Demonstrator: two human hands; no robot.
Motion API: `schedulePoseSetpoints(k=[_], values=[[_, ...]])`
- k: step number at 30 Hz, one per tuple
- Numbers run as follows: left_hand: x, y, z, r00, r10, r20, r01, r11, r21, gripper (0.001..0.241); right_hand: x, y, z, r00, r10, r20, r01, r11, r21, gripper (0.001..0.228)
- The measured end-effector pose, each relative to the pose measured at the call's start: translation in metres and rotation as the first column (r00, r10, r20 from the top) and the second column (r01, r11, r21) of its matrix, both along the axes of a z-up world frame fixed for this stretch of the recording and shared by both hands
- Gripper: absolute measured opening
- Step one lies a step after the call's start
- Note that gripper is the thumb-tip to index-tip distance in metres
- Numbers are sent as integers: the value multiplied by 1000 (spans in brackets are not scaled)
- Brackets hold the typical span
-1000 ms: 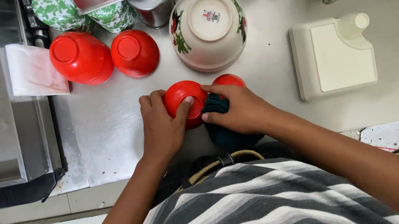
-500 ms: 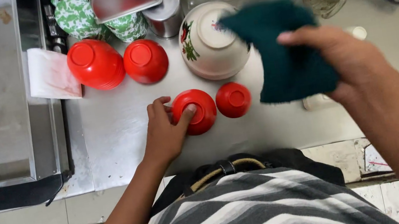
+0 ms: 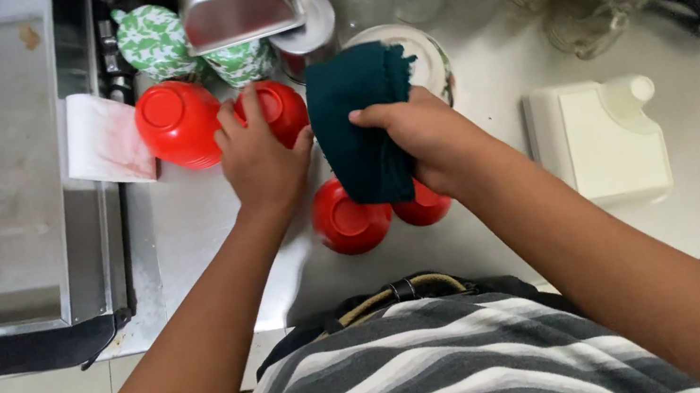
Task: Wiping red cups and ceramic bowls with a green cloth on a prep counter.
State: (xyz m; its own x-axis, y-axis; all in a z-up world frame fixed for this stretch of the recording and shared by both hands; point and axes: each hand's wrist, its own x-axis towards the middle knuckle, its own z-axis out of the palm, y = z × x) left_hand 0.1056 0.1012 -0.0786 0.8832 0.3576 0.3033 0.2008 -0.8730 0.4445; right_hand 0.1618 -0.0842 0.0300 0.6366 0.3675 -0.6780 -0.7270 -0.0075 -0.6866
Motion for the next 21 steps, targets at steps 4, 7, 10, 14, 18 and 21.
schedulePoseSetpoints(k=[4, 7, 10, 14, 18, 21], values=[[13, -4, 7, 975, 64, -211, -75, 996, -43, 100, 18, 23, -18, 996, 86, 34, -87, 996, 27, 28], [19, -4, 2, 960, 143, -239, -150, 989, -11, 104, 25, 37, -34, 990, 110, 91, -109, 994, -13, 30], [17, -4, 4, 955, 139, -263, -143, 990, 4, 92, 28, 44, -46, 988, 75, 138, -53, 987, -154, 34], [0, -1, 21, 991, 32, -133, -49, 990, -131, 91, 26, 43, -54, 975, 63, 213, -15, 976, -219, 39], [-17, 4, 50, 996, -2, 92, 17, 986, -166, 88, 18, 39, -48, 975, 26, 222, 24, 975, -221, 41], [-24, 11, 53, 993, 96, 68, -74, 959, -274, 86, 14, 32, -39, 989, -44, 139, 52, 997, -58, 40]])
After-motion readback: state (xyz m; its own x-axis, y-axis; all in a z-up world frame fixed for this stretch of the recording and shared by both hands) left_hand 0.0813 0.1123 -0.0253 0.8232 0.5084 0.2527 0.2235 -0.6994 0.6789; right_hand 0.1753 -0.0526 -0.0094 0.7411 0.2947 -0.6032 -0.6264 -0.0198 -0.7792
